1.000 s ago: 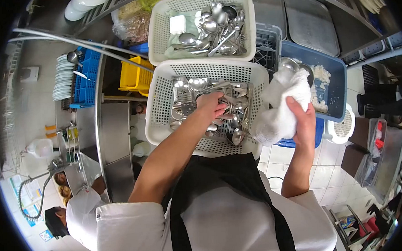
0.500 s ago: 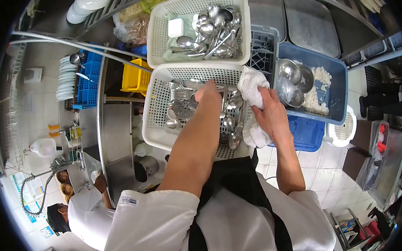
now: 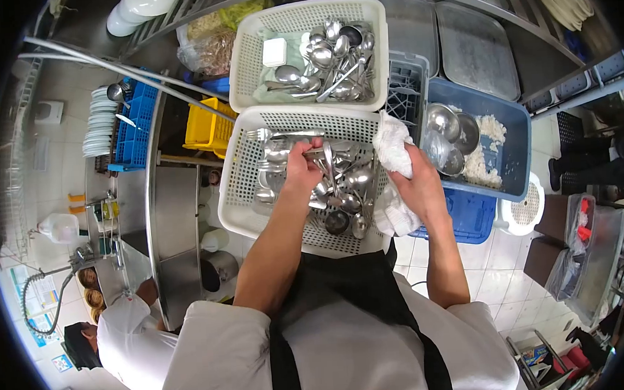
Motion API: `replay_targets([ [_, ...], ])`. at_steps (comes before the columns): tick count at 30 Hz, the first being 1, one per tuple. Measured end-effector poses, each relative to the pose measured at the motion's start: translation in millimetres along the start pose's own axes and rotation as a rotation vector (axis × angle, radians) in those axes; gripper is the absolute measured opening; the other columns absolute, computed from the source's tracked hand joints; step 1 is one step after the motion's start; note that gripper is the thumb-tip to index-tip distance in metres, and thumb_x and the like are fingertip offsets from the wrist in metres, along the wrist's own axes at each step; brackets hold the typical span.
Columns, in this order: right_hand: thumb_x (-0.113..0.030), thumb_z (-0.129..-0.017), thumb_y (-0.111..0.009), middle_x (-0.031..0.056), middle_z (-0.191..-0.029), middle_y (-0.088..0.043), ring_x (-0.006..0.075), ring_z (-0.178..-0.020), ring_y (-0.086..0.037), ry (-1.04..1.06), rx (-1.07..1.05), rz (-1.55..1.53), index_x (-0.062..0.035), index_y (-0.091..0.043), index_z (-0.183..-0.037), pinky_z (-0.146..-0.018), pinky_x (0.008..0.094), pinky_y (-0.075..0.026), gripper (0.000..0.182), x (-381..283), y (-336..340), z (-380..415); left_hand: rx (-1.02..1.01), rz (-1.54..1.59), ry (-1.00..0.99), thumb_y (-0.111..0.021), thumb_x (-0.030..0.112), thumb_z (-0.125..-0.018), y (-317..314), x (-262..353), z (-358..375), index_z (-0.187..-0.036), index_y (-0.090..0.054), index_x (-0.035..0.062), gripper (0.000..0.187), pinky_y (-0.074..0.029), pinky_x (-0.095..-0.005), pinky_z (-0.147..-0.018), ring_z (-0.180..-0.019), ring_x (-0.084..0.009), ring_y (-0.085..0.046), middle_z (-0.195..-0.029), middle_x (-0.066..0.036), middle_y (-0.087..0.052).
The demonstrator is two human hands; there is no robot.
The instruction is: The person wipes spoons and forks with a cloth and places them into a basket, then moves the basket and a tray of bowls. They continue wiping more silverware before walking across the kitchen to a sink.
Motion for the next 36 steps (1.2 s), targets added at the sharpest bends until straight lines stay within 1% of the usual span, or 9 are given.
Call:
replay_targets([
  [3,-0.007,-0.078,-0.07,0.0232,-0.12,-0.057,0.042,-0.102,-0.061,0.019,0.07,0.007,-0.0012,-0.052,-0.127,-0.089,0.0443,-0.049,0.052,-0.7,-0.3,3.1,-0.082,0.086,-0.051,-0.064,0.012,-0.084,17.5,5.0,10.9,-0.091,-0.06,0.0074,0.009,-0.049,-0.0292,-0.067,-0.072,-0.0136,-0.055,-0.083,0.0,-0.061],
  [10,-0.01,-0.084,-0.073,0.01,-0.102,-0.068,0.0172,-0.094,-0.063,-0.073,0.28,-0.398,-0.0001,-0.058,-0.116,-0.086,0.0304,-0.048,0.037,-52.5,24.2,13.6,-0.122,-0.041,-0.128,-0.07,0.034,-0.091,15.8,23.8,81.2,-0.075,-0.055,0.0094,0.033,-0.043,-0.0287,-0.057,-0.053,-0.0135,-0.04,-0.067,0.0,-0.052],
  [13,-0.01,-0.084,-0.072,0.0064,-0.105,-0.067,0.0115,-0.095,-0.06,-0.132,0.169,-0.508,-0.0029,-0.059,-0.118,-0.085,0.0281,-0.048,0.037,-75.3,17.8,8.5,-0.215,-0.141,-0.188,-0.066,0.036,-0.093,20.6,34.7,89.5,-0.09,-0.061,0.0042,0.032,-0.048,-0.0283,-0.063,-0.068,-0.0169,-0.058,-0.081,-0.006,-0.063],
  [19,-0.015,-0.084,-0.074,0.008,-0.104,-0.067,0.0139,-0.096,-0.062,-0.043,0.039,-0.459,-0.0011,-0.058,-0.12,-0.087,0.0292,-0.048,0.042,-127.4,-23.0,1.2,-0.365,-0.702,-0.384,-0.046,0.049,-0.1,23.3,58.9,103.3,-0.114,-0.064,0.0017,0.053,-0.036,-0.036,-0.103,-0.11,-0.0188,-0.058,-0.108,-0.008,-0.068],
  [24,-0.017,-0.084,-0.074,0.0089,-0.106,-0.067,0.0154,-0.098,-0.062,-0.036,0.001,-0.437,-0.0005,-0.058,-0.12,-0.089,0.0305,-0.048,0.042,-145.4,-33.4,12.1,-0.3,-0.95,-0.453,-0.046,0.052,-0.1,10.7,83.0,135.0,-0.115,-0.069,0.008,0.051,-0.036,-0.0336,-0.103,-0.112,-0.0173,-0.053,-0.122,-0.006,-0.063],
  [26,-0.014,-0.084,-0.074,0.0064,-0.107,-0.066,0.0137,-0.098,-0.061,-0.004,0.008,-0.489,-0.0012,-0.057,-0.123,-0.088,0.0298,-0.048,0.045,-148.0,-35.3,20.1,-0.393,-0.838,-0.521,-0.048,0.05,-0.099,6.8,86.5,138.3,-0.122,-0.065,0.0041,0.055,-0.029,-0.0364,-0.108,-0.12,-0.0191,-0.045,-0.126,-0.007,-0.059],
  [31,-0.015,-0.08,-0.08,0.0071,-0.113,-0.062,0.0147,-0.105,-0.058,0.091,-0.241,-0.575,-0.0031,-0.05,-0.133,-0.09,0.0307,-0.048,0.062,-148.7,-84.4,33.2,-0.354,-0.602,-0.656,-0.06,0.03,-0.098,-4.4,77.8,143.6,-0.125,-0.061,-0.0021,0.042,-0.045,-0.0298,-0.094,-0.106,-0.0171,-0.058,-0.122,-0.005,-0.063],
  [34,-0.026,-0.081,-0.077,0.0173,-0.113,-0.063,0.0313,-0.104,-0.062,0.212,-0.185,-0.299,-0.0021,-0.049,-0.127,-0.089,0.0385,-0.049,0.059,-142.8,-118.1,26.1,-0.268,-0.229,-0.342,-0.056,0.024,-0.1,-19.9,79.2,167.2,-0.128,-0.056,-0.0001,0.036,-0.046,-0.0315,-0.096,-0.109,-0.0168,-0.057,-0.122,-0.009,-0.062],
  [36,-0.025,-0.081,-0.078,0.0163,-0.11,-0.063,0.0286,-0.102,-0.063,0.125,-0.267,-0.264,-0.002,-0.049,-0.125,-0.088,0.0379,-0.049,0.058,-152.6,-107.4,23.9,-0.404,-0.004,-0.331,-0.054,0.023,-0.1,-22.1,94.0,173.5,-0.128,-0.047,0.0053,0.034,-0.046,-0.0399,-0.1,-0.113,-0.0226,-0.057,-0.12,-0.015,-0.063],
])
Point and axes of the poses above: each hand's wrist, its own z-axis away from the middle knuckle, its own y-axis out of the back of the hand, x = y × z, the point moved 1 cm from there along -z, towards the middle knuckle
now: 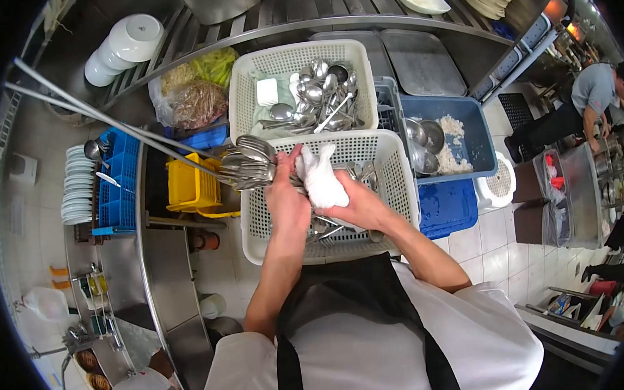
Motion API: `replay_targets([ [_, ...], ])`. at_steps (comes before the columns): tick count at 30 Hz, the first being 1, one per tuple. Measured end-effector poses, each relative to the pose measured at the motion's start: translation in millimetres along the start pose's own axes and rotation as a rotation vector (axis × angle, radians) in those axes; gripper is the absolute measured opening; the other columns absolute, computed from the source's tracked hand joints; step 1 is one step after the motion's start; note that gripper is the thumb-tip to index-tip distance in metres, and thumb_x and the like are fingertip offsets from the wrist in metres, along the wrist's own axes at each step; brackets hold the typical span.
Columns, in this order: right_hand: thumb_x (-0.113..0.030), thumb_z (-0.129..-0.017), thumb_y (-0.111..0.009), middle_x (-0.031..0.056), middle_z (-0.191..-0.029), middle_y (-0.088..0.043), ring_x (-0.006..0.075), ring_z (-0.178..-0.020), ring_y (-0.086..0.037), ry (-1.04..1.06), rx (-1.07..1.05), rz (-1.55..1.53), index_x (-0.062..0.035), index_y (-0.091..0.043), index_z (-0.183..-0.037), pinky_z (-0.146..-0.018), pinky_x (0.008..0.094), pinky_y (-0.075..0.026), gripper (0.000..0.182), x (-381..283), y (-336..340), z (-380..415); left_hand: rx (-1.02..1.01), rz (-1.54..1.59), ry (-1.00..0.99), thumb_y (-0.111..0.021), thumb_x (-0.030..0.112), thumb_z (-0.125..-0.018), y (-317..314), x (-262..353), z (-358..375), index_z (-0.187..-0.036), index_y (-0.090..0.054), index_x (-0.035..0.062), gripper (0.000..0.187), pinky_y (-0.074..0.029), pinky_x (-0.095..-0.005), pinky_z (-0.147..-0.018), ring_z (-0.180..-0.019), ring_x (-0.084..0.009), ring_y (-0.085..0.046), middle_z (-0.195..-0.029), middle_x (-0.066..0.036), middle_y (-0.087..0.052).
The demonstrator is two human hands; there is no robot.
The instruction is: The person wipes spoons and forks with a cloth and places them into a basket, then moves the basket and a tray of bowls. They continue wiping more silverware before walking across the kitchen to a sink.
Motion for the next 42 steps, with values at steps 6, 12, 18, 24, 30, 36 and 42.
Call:
replay_targets([
  [6,-0.022,-0.08,-0.078,0.017,-0.108,-0.065,0.0283,-0.1,-0.064,-0.062,-0.122,-0.071,-0.0027,-0.048,-0.123,-0.086,0.038,-0.049,0.055,4.1,-3.5,2.5,-0.145,-0.119,0.033,-0.054,0.016,-0.099,24.6,4.5,7.2,-0.116,-0.049,0.0063,0.02,-0.041,-0.0441,-0.106,-0.12,-0.0261,-0.054,-0.125,-0.018,-0.061],
  [12,-0.024,-0.081,-0.078,0.009,-0.109,-0.065,0.019,-0.101,-0.061,-0.147,-0.253,-0.507,-0.0032,-0.051,-0.128,-0.089,0.0317,-0.048,0.059,14.1,-31.8,5.4,-0.447,0.036,0.134,-0.054,0.023,-0.099,56.4,-3.7,1.9,-0.093,-0.059,0.0034,0.021,-0.041,-0.0431,-0.106,-0.129,-0.0289,-0.049,-0.127,-0.017,-0.062],
  [18,-0.031,-0.079,-0.08,0.0105,-0.109,-0.067,0.0204,-0.099,-0.064,-0.203,-0.274,0.021,-0.0006,-0.054,-0.128,-0.088,0.0346,-0.05,0.063,4.2,34.5,11.0,-0.039,-0.149,0.099,-0.056,0.036,-0.099,59.2,15.2,-2.6,-0.072,-0.05,0.0075,0.04,-0.054,-0.0375,-0.081,-0.094,-0.0267,-0.069,-0.075,-0.008,-0.059],
  [24,-0.014,-0.085,-0.076,0.0048,-0.104,-0.065,0.0141,-0.093,-0.063,-0.222,0.112,-0.637,-0.0014,-0.051,-0.127,-0.084,0.0299,-0.052,0.05,4.4,31.4,15.3,0.08,-0.951,0.08,-0.057,0.02,-0.096,63.5,8.8,1.1,-0.083,-0.054,0.0011,0.023,-0.053,-0.0421,-0.066,-0.077,-0.0302,-0.069,-0.076,-0.013,-0.063],
  [30,-0.022,-0.083,-0.077,0.0066,-0.101,-0.065,0.0138,-0.092,-0.062,-0.075,0.249,-0.421,0.0008,-0.054,-0.121,-0.079,0.0289,-0.052,0.049,6.4,-20.5,-31.1,-0.063,-1.557,-0.318,-0.052,0.008,-0.093,28.9,-30.0,32.7,-0.116,-0.047,-0.0013,0.025,-0.05,-0.0449,-0.078,-0.09,-0.0388,-0.067,-0.095,-0.025,-0.067],
  [36,-0.022,-0.087,-0.071,0.0054,-0.092,-0.068,0.0131,-0.078,-0.065,-0.36,0.024,-0.963,-0.0016,-0.062,-0.107,-0.066,0.0274,-0.053,0.029,15.1,5.8,-17.2,-0.382,-0.481,0.282,-0.059,0.007,-0.093,60.0,-5.9,22.8,-0.102,-0.059,0.0011,0.01,-0.049,-0.0294,-0.063,-0.066,-0.0155,-0.06,-0.085,-0.01,-0.067],
  [42,-0.033,-0.093,-0.064,0.0095,-0.1,-0.068,0.0182,-0.086,-0.067,-0.291,0.269,-1.515,-0.005,-0.059,-0.118,-0.074,0.0344,-0.058,0.038,15.1,30.2,2.5,-0.171,-0.241,0.274,-0.063,0.007,-0.089,72.5,-9.9,21.2,-0.094,-0.062,0.0015,0.007,-0.046,-0.0271,-0.055,-0.064,-0.0143,-0.058,-0.082,-0.009,-0.066],
])
Point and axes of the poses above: each hand's wrist, its own z-axis away from the middle knuckle, its own y-axis out of the back of the hand, x = y × z, the point moved 1 cm from there along -z, towards the middle knuckle
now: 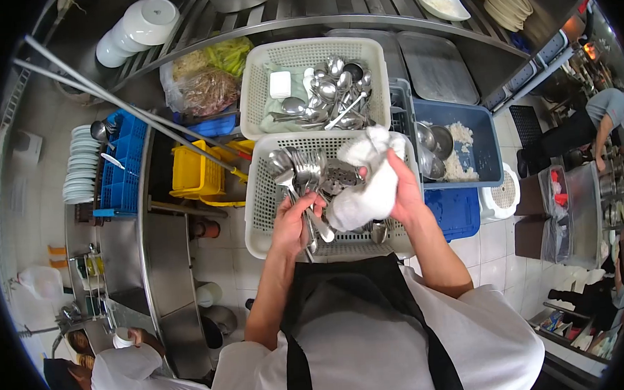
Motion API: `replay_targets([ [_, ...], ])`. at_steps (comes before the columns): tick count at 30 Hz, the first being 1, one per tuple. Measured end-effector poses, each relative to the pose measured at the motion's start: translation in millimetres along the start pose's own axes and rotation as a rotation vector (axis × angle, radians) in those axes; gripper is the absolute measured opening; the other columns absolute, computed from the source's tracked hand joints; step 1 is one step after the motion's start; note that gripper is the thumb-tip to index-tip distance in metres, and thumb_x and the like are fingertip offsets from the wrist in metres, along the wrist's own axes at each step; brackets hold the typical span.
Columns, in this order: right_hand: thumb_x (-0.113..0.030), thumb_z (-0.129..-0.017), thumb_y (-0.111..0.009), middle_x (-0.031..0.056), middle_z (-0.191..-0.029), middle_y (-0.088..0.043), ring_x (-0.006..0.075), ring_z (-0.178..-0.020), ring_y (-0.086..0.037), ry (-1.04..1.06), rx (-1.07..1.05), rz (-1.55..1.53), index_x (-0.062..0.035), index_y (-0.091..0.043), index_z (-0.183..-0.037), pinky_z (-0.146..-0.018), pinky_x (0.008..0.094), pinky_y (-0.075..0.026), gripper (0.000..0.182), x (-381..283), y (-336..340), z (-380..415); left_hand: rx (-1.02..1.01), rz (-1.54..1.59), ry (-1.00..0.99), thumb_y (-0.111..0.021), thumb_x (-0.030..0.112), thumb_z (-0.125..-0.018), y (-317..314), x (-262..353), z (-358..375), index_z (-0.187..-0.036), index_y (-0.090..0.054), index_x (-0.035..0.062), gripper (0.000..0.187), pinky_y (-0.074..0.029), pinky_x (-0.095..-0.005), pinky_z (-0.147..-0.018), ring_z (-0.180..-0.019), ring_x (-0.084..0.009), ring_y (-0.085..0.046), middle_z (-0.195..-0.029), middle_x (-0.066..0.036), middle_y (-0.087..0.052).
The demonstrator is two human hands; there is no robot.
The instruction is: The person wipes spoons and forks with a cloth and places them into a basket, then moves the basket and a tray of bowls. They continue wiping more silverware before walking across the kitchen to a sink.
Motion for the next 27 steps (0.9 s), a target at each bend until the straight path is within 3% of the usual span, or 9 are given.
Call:
replay_targets([
  [4,-0.028,-0.091,-0.067,0.0095,-0.104,-0.066,0.0192,-0.095,-0.066,-0.18,-0.034,0.353,-0.0045,-0.054,-0.126,-0.079,0.0346,-0.056,0.044,18.5,0.3,10.0,0.121,-0.153,-0.088,-0.067,0.002,-0.087,-1.8,-8.8,-4.1,-0.096,-0.064,0.0023,0.009,-0.049,-0.0247,-0.061,-0.068,-0.0124,-0.063,-0.081,-0.007,-0.068],
  [6,-0.026,-0.085,-0.075,0.0045,-0.099,-0.065,0.0119,-0.088,-0.062,0.173,0.06,0.806,-0.0025,-0.057,-0.12,-0.076,0.0268,-0.05,0.045,41.2,-11.4,-4.8,0.135,-0.384,-0.209,-0.067,0.0,-0.086,-15.2,-16.0,-4.5,-0.098,-0.065,0.0024,0.012,-0.052,-0.0254,-0.064,-0.071,-0.012,-0.065,-0.083,-0.007,-0.068],
  [12,-0.028,-0.079,-0.08,0.0077,-0.104,-0.064,0.0168,-0.095,-0.06,0.064,0.011,0.928,0.0002,-0.056,-0.122,-0.084,0.0322,-0.049,0.056,14.2,-4.8,-17.5,-0.014,-0.332,-0.096,-0.069,0.003,-0.087,-24.9,7.2,11.5,-0.101,-0.064,0.0031,0.015,-0.049,-0.0257,-0.056,-0.066,-0.0128,-0.064,-0.083,-0.006,-0.068],
  [15,-0.029,-0.079,-0.08,0.0098,-0.102,-0.063,0.018,-0.095,-0.06,0.26,-0.218,1.3,0.0024,-0.053,-0.122,-0.086,0.033,-0.048,0.059,3.3,-10.8,-12.0,-0.018,-0.253,0.092,-0.065,0.003,-0.09,-18.2,2.4,9.0,-0.108,-0.061,0.0009,0.019,-0.052,-0.0287,-0.057,-0.077,-0.0173,-0.069,-0.087,-0.01,-0.068],
  [20,-0.027,-0.081,-0.079,0.0112,-0.101,-0.063,0.0186,-0.094,-0.061,0.329,-0.1,1.29,0.0022,-0.05,-0.121,-0.082,0.0335,-0.051,0.057,-6.5,-19.5,-21.0,0.014,-0.303,-0.036,-0.066,0.005,-0.091,-30.8,-11.7,11.2,-0.101,-0.062,-0.0036,0.014,-0.049,-0.0281,-0.056,-0.079,-0.0211,-0.07,-0.092,-0.016,-0.069],
  [22,-0.021,-0.085,-0.076,0.0109,-0.105,-0.062,0.0175,-0.093,-0.062,0.152,-0.021,0.559,0.0,-0.051,-0.119,-0.081,0.0332,-0.052,0.048,0.3,-3.8,-13.5,0.038,-0.364,-0.183,-0.067,0.005,-0.09,-28.5,-7.6,2.7,-0.099,-0.063,-0.0041,0.014,-0.049,-0.0279,-0.056,-0.078,-0.0213,-0.07,-0.094,-0.016,-0.069],
  [23,-0.016,-0.088,-0.072,0.0086,-0.106,-0.061,0.0168,-0.089,-0.064,0.082,0.021,0.445,-0.0024,-0.047,-0.123,-0.075,0.0312,-0.055,0.045,1.2,4.6,-6.0,0.069,-0.371,-0.173,-0.069,0.004,-0.088,-30.2,-3.3,2.2,-0.098,-0.063,-0.0034,0.014,-0.048,-0.027,-0.055,-0.077,-0.0212,-0.07,-0.094,-0.015,-0.069],
  [26,-0.017,-0.08,-0.08,0.0205,-0.133,-0.048,0.0203,-0.105,-0.062,-0.003,-0.068,0.643,0.0056,0.003,-0.15,-0.085,0.0304,-0.054,0.111,-4.2,27.6,27.1,0.083,-0.352,-0.19,-0.072,0.004,-0.084,-18.5,-5.8,-5.8,-0.106,-0.059,-0.0044,0.027,-0.049,-0.0278,-0.057,-0.081,-0.0222,-0.069,-0.096,-0.017,-0.07],
  [27,-0.011,-0.079,-0.08,0.0191,-0.133,-0.048,0.0213,-0.109,-0.06,0.088,-0.07,0.657,0.001,0.002,-0.151,-0.091,0.0322,-0.052,0.109,-2.1,42.4,26.5,0.175,-0.437,-0.121,-0.074,0.006,-0.082,-23.8,-1.4,-1.7,-0.108,-0.06,-0.0042,0.031,-0.048,-0.0271,-0.055,-0.082,-0.0212,-0.068,-0.095,-0.015,-0.07],
])
Point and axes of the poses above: each hand's wrist, its own z-axis away from the middle knuckle, its own y-axis out of the back of the hand, x = y × z, the point moved 1 cm from there along -z, towards the middle knuckle
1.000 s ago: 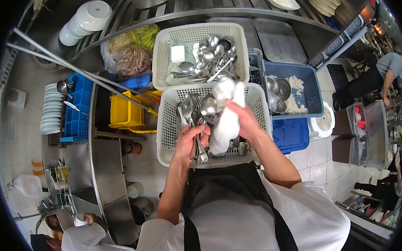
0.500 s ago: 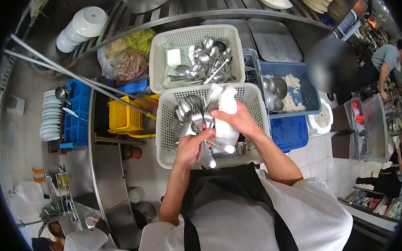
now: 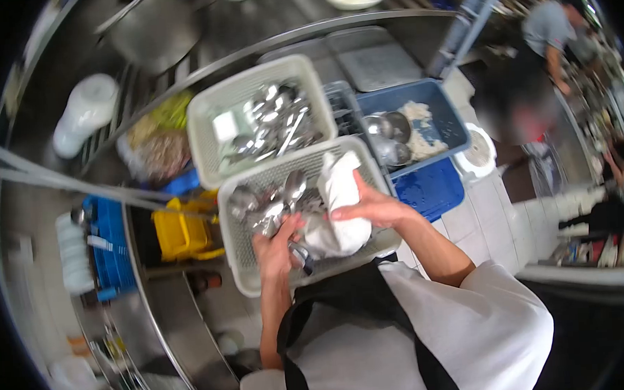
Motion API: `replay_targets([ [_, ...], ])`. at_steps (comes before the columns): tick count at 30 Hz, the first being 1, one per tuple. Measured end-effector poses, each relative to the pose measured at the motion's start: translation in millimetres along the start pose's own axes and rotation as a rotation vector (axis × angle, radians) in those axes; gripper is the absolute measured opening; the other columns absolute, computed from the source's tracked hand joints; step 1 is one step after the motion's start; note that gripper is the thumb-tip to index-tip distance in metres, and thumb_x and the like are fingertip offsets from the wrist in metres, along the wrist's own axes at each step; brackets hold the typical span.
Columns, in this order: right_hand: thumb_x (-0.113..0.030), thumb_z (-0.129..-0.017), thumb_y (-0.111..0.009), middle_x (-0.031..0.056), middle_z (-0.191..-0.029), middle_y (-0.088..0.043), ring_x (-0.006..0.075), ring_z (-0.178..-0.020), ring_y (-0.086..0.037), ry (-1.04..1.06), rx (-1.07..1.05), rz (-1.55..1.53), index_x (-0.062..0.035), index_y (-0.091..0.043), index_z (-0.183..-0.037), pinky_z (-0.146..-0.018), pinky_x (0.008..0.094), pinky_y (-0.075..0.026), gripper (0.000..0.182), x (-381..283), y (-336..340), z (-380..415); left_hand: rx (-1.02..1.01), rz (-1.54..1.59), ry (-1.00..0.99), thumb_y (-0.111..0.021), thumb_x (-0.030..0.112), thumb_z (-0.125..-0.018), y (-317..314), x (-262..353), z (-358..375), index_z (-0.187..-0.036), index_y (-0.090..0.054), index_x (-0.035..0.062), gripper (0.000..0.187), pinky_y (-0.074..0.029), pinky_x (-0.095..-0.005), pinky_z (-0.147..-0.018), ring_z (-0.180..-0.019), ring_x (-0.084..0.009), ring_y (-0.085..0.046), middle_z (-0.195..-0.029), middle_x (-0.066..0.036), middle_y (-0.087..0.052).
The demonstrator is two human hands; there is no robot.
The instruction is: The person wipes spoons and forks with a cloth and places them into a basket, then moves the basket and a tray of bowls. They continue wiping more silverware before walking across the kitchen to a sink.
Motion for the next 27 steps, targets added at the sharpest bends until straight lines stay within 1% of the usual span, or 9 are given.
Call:
replay_targets([
  [3,-0.021,-0.075,-0.086,0.0213,-0.14,-0.043,0.0217,-0.128,-0.045,-0.081,0.071,0.015,0.0096,0.0,-0.148,-0.105,0.035,-0.041,0.117,-44.8,-12.8,23.8,0.032,-0.106,0.032,-0.074,0.002,-0.082,-8.9,13.1,12.5,-0.101,-0.064,-0.002,0.022,-0.05,-0.0264,-0.058,-0.073,-0.017,-0.068,-0.095,-0.011,-0.069],
  [6,-0.038,-0.07,-0.086,0.0288,-0.144,-0.039,0.0338,-0.133,-0.043,0.142,-0.057,0.855,0.0065,-0.019,-0.146,-0.107,0.0339,-0.038,0.111,-34.5,-12.2,12.1,-0.119,-0.285,-0.069,-0.068,-0.003,-0.084,-12.1,-10.8,-0.1,-0.099,-0.062,-0.004,0.016,-0.05,-0.0265,-0.056,-0.071,-0.0163,-0.066,-0.086,-0.007,-0.066],
  [8,-0.027,-0.066,-0.083,0.0237,-0.107,-0.064,0.0399,-0.104,-0.062,0.288,-0.06,0.982,-0.004,-0.052,-0.112,-0.086,0.0468,-0.048,0.06,-37.7,-0.5,-6.7,-0.313,-0.378,-0.13,-0.066,-0.003,-0.085,-32.6,1.5,13.0,-0.101,-0.058,-0.0045,0.018,-0.051,-0.028,-0.056,-0.074,-0.0193,-0.067,-0.086,-0.009,-0.065],
  [12,-0.025,-0.064,-0.084,0.0204,-0.087,-0.068,0.0403,-0.091,-0.066,0.362,-0.1,1.241,-0.0048,-0.057,-0.112,-0.081,0.0474,-0.05,0.058,-73.9,3.3,5.3,-0.357,-0.251,-0.12,-0.072,0.003,-0.084,-41.0,4.6,19.7,-0.105,-0.054,-0.0047,0.029,-0.055,-0.0319,-0.061,-0.083,-0.0249,-0.07,-0.091,-0.011,-0.065],
  [15,-0.034,-0.069,-0.082,0.0262,-0.109,-0.064,0.0417,-0.104,-0.061,0.102,-0.471,1.446,-0.0038,-0.053,-0.124,-0.09,0.0477,-0.047,0.07,-81.9,-3.1,4.7,-0.361,-0.322,-0.112,-0.07,0.002,-0.085,-29.7,5.3,24.3,-0.108,-0.052,-0.0047,0.03,-0.057,-0.0318,-0.063,-0.086,-0.0262,-0.07,-0.093,-0.011,-0.063],
  [16,-0.045,-0.073,-0.077,0.0313,-0.13,-0.047,0.0449,-0.119,-0.05,0.065,-0.322,1.544,-0.0026,-0.044,-0.135,-0.1,0.0491,-0.04,0.082,-73.2,-4.5,17.6,-0.398,-0.379,-0.198,-0.067,0.001,-0.086,-20.2,-5.4,13.3,-0.108,-0.053,-0.0046,0.027,-0.057,-0.031,-0.062,-0.085,-0.0256,-0.069,-0.095,-0.012,-0.062],
  [19,-0.058,-0.073,-0.073,0.0328,-0.138,-0.04,0.0487,-0.126,-0.043,0.141,-0.35,1.095,0.0022,-0.033,-0.144,-0.107,0.0462,-0.035,0.101,-64.8,2.6,2.9,-0.334,-0.326,-0.148,-0.064,0.0,-0.088,-26.3,-0.2,20.0,-0.111,-0.051,-0.005,0.027,-0.057,-0.0299,-0.061,-0.082,-0.0245,-0.068,-0.096,-0.012,-0.061],
  [24,-0.036,-0.076,-0.076,0.0254,-0.112,-0.061,0.0412,-0.108,-0.058,0.415,-0.171,1.01,0.0003,-0.055,-0.12,-0.094,0.0459,-0.045,0.061,-48.9,6.1,-6.0,-0.257,-0.039,-0.254,-0.063,-0.002,-0.09,-42.4,-17.1,32.9,-0.123,-0.051,-0.0025,0.035,-0.056,-0.0323,-0.067,-0.079,-0.022,-0.067,-0.098,-0.013,-0.063],
  [27,-0.03,-0.075,-0.076,0.0224,-0.1,-0.065,0.0366,-0.097,-0.063,0.624,-0.053,1.025,0.0001,-0.059,-0.108,-0.086,0.0445,-0.049,0.048,-51.7,4.5,-5.9,-0.229,-0.228,-0.07,-0.065,-0.001,-0.089,-38.8,0.8,35.0,-0.123,-0.053,-0.0029,0.037,-0.055,-0.0303,-0.068,-0.08,-0.0203,-0.067,-0.097,-0.013,-0.065],
])
Point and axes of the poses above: each hand's wrist, its own z-axis away from the middle knuckle, its own y-axis out of the back of the hand, x = y × z, the point moved 1 cm from there along -z, towards the middle knuckle
